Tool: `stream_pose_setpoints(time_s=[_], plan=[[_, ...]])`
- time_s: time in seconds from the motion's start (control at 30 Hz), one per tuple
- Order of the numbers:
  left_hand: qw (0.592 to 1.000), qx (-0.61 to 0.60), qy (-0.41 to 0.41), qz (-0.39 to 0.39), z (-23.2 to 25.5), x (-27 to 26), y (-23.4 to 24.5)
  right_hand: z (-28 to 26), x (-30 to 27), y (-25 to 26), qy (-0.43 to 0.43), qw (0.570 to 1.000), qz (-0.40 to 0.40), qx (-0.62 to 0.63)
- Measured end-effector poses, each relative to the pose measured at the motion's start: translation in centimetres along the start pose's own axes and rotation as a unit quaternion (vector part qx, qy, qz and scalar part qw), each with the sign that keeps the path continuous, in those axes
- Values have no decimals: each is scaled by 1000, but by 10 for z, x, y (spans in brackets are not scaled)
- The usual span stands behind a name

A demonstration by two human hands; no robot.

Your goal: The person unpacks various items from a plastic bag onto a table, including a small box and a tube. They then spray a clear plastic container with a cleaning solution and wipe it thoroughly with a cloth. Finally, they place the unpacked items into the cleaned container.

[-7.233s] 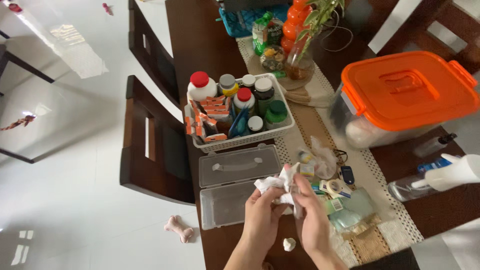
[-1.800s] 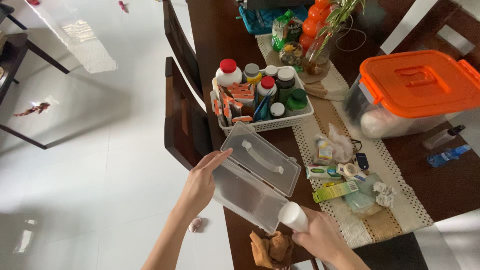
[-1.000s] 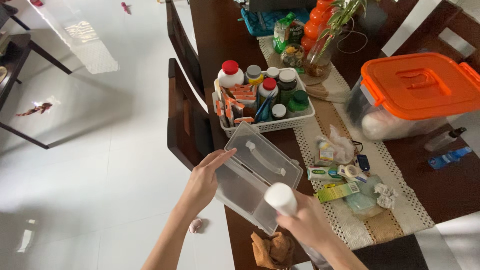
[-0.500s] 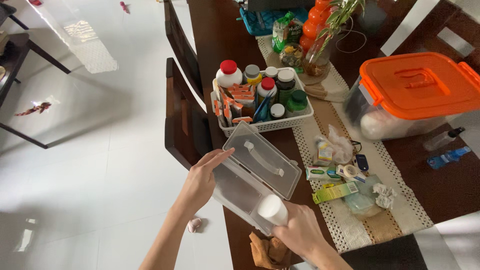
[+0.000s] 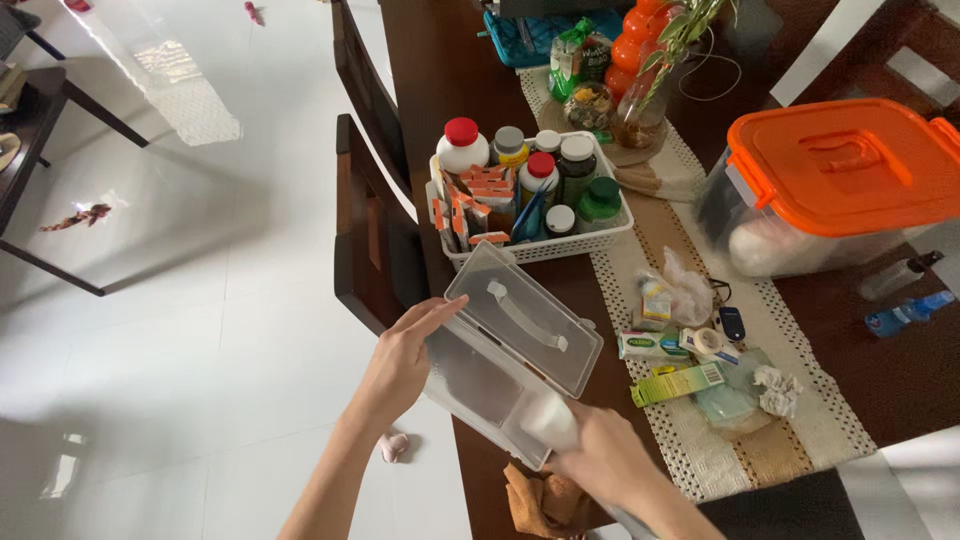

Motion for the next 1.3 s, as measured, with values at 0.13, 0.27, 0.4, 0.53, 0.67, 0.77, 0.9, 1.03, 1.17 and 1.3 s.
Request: stream_pose_setpoints(time_s=[0.13,0.27,0.4,0.53,0.67,0.77,0.9,1.03,1.17,1.3], plan=[[1000,13,-14,1,3,1,2,13,-9,29,-7,997,59,-54],[1000,14,-23,-2,8,-3,3,-17,-13,80,76,984,89,133],[999,17,-49,-3,16,-2,5,-52,-20,102,95,972,101,191],[999,21,-27,-10,14,-9,13,-60,-28,103,31,990,111,78],[999,36,-1,-14,17,-25,26,-67,-33,102,52,990,116,57],[999,49,0,-9,24,-33,32,-85,-37,102,124,980,116,106],[998,57,15,-8,25,-38,32,-85,-37,96,98,987,104,68],[998,64,7,5,21,-40,34,-46,-40,83,-5,999,50,0],[998,61,1,10,16,-40,37,-13,-51,72,-40,999,36,3],[997,54,47,9,11,-41,35,5,-61,72,-65,996,52,-3]])
Point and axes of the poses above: each hand's wrist, its own x-axis towards the middle knuckle, its own y-axis out of the back of the hand, z = x × y, the point moved 8 cm from there along x, towards the middle knuckle, and after that the axes turned 8 degrees about -z, right-handed, at the moved point
